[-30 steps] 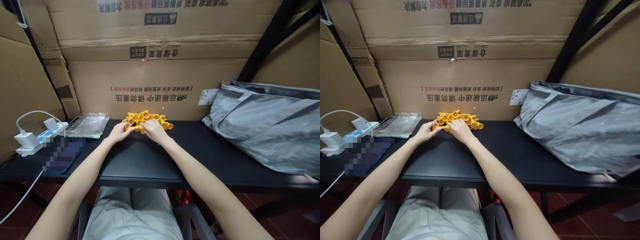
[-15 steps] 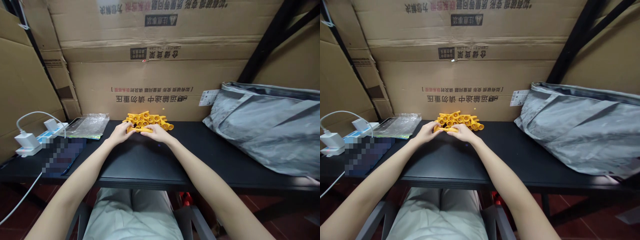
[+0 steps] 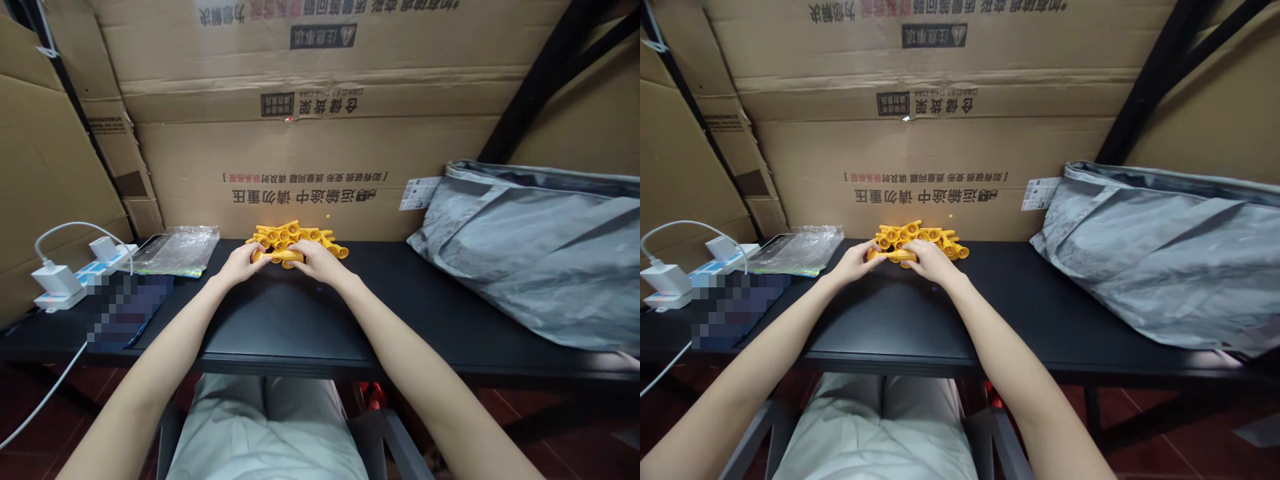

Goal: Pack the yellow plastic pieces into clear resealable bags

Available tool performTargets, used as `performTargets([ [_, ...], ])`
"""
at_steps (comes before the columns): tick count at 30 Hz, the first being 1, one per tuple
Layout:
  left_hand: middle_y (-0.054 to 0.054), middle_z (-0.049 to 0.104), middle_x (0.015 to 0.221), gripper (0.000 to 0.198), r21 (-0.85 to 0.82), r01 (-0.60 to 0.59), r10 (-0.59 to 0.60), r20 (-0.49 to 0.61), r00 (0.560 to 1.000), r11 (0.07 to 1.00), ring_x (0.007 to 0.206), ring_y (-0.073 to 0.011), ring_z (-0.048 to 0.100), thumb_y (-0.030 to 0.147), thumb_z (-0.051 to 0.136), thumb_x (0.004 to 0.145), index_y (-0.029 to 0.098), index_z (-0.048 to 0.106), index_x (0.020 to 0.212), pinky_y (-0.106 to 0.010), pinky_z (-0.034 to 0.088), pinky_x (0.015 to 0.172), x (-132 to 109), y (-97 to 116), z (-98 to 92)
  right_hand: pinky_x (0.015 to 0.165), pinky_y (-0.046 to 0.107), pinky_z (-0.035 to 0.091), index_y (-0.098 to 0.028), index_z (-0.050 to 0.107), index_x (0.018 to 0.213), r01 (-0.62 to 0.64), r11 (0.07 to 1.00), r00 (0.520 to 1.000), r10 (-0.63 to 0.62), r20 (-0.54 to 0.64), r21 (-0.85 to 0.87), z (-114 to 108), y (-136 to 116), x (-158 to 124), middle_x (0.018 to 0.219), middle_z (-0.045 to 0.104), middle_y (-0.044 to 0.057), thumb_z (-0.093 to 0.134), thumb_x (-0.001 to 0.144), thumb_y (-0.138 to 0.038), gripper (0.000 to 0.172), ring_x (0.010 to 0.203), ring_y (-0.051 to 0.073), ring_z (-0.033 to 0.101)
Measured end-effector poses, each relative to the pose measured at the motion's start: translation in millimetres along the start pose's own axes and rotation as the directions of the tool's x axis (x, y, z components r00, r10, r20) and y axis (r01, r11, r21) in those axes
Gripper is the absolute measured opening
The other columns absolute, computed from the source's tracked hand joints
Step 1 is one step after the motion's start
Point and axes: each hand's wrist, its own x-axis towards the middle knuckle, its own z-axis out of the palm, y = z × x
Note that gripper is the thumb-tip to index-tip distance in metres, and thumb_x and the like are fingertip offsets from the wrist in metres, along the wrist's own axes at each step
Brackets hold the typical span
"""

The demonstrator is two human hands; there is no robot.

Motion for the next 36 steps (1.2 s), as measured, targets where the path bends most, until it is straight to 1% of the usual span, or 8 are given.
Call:
performTargets([
  [5, -0.003, 0.062, 0.081, 0.029, -0.013, -0.053, 0.051, -0.075, 0.996, 0.999, 0.076, -0.0146, 0.056, 0.035, 0.035, 0.094, 0.019, 0.058, 0.09, -0.025, 0.043, 0.073, 0, 0, 1.4, 0.079, 0.037, 0.047, -0.016, 0.065, 0.099, -0.02, 1.0, 1.0, 0.021, -0.022, 0.023, 0, -3, -1, 0.092, 0.067, 0.01, 0.062, 0.081, -0.025, 0.02, 0.083, 0.022, 0.062],
  [9, -0.006, 0.063, 0.091, 0.03, 0.008, -0.061, 0.061, -0.101, 0.993, 0.998, 0.087, -0.0161, 0.058, 0.031, 0.032, 0.095, 0.019, 0.058, 0.093, -0.027, 0.044, 0.08, -1, 1, 4.6, 0.076, 0.033, 0.046, -0.015, 0.066, 0.096, -0.061, 0.995, 0.998, 0.063, -0.014, 0.077, 2, -3, -2, 0.089, 0.067, 0.009, 0.063, 0.08, -0.025, 0.019, 0.081, 0.02, 0.061],
  [14, -0.007, 0.063, 0.094, 0.028, 0.023, -0.075, 0.077, -0.114, 0.991, 0.997, 0.088, -0.0158, 0.058, 0.027, 0.031, 0.095, 0.019, 0.058, 0.091, -0.027, 0.044, 0.08, -2, 2, 3.8, 0.067, 0.028, 0.043, -0.013, 0.066, 0.091, -0.133, 0.979, 0.991, 0.128, 0.04, 0.156, 2, -8, -1, 0.082, 0.067, 0.008, 0.062, 0.08, -0.03, 0.022, 0.07, 0.017, 0.057],
  [20, -0.006, 0.062, 0.092, 0.026, 0.012, -0.1, 0.1, -0.145, 0.984, 0.995, 0.085, -0.0149, 0.058, 0.025, 0.032, 0.095, 0.019, 0.056, 0.091, -0.025, 0.043, 0.079, -3, 5, 1.7, 0.06, 0.026, 0.039, -0.012, 0.065, 0.086, -0.302, 0.887, 0.952, 0.265, 0.151, 0.349, 2, -10, 2, 0.075, 0.064, 0.004, 0.062, 0.077, -0.043, 0.032, 0.064, 0.014, 0.053],
  [26, -0.006, 0.062, 0.093, 0.025, -0.007, -0.098, 0.096, -0.137, 0.986, 0.995, 0.086, -0.0149, 0.057, 0.025, 0.032, 0.094, 0.02, 0.056, 0.09, -0.025, 0.043, 0.08, -2, 5, 2.5, 0.059, 0.027, 0.041, -0.012, 0.064, 0.084, -0.356, 0.805, 0.933, 0.277, 0.229, 0.476, 7, -1, 2, 0.071, 0.064, 0.003, 0.063, 0.074, -0.049, 0.038, 0.061, 0.014, 0.054],
  [29, -0.006, 0.063, 0.091, 0.025, -0.038, -0.068, 0.062, -0.138, 0.988, 0.997, 0.085, -0.0151, 0.058, 0.025, 0.032, 0.093, 0.019, 0.056, 0.087, -0.026, 0.043, 0.079, -1, 5, 2.2, 0.067, 0.03, 0.046, -0.013, 0.064, 0.091, -0.271, 0.868, 0.963, 0.248, 0.11, 0.417, 9, 0, 2, 0.082, 0.067, 0.006, 0.062, 0.077, -0.042, 0.032, 0.071, 0.017, 0.059],
  [32, -0.004, 0.063, 0.085, 0.025, -0.075, 0.015, -0.024, -0.11, 0.994, 0.997, 0.08, -0.0149, 0.058, 0.025, 0.033, 0.093, 0.019, 0.056, 0.086, -0.026, 0.043, 0.076, 0, 5, 0.6, 0.08, 0.038, 0.047, -0.016, 0.063, 0.1, -0.066, 0.977, 0.994, 0.083, -0.077, 0.205, 9, -1, 2, 0.096, 0.066, 0.01, 0.061, 0.08, -0.033, 0.026, 0.087, 0.022, 0.06],
  [36, -0.002, 0.063, 0.08, 0.025, -0.122, 0.066, -0.076, -0.083, 0.994, 0.99, 0.076, -0.0141, 0.057, 0.028, 0.034, 0.093, 0.019, 0.057, 0.086, -0.025, 0.043, 0.073, 1, 6, -2.5, 0.08, 0.039, 0.046, -0.016, 0.064, 0.1, 0.1, 0.995, 0.992, -0.097, -0.086, 0.026, 6, -3, 2, 0.093, 0.067, 0.012, 0.056, 0.085, -0.028, 0.021, 0.087, 0.024, 0.06],
])
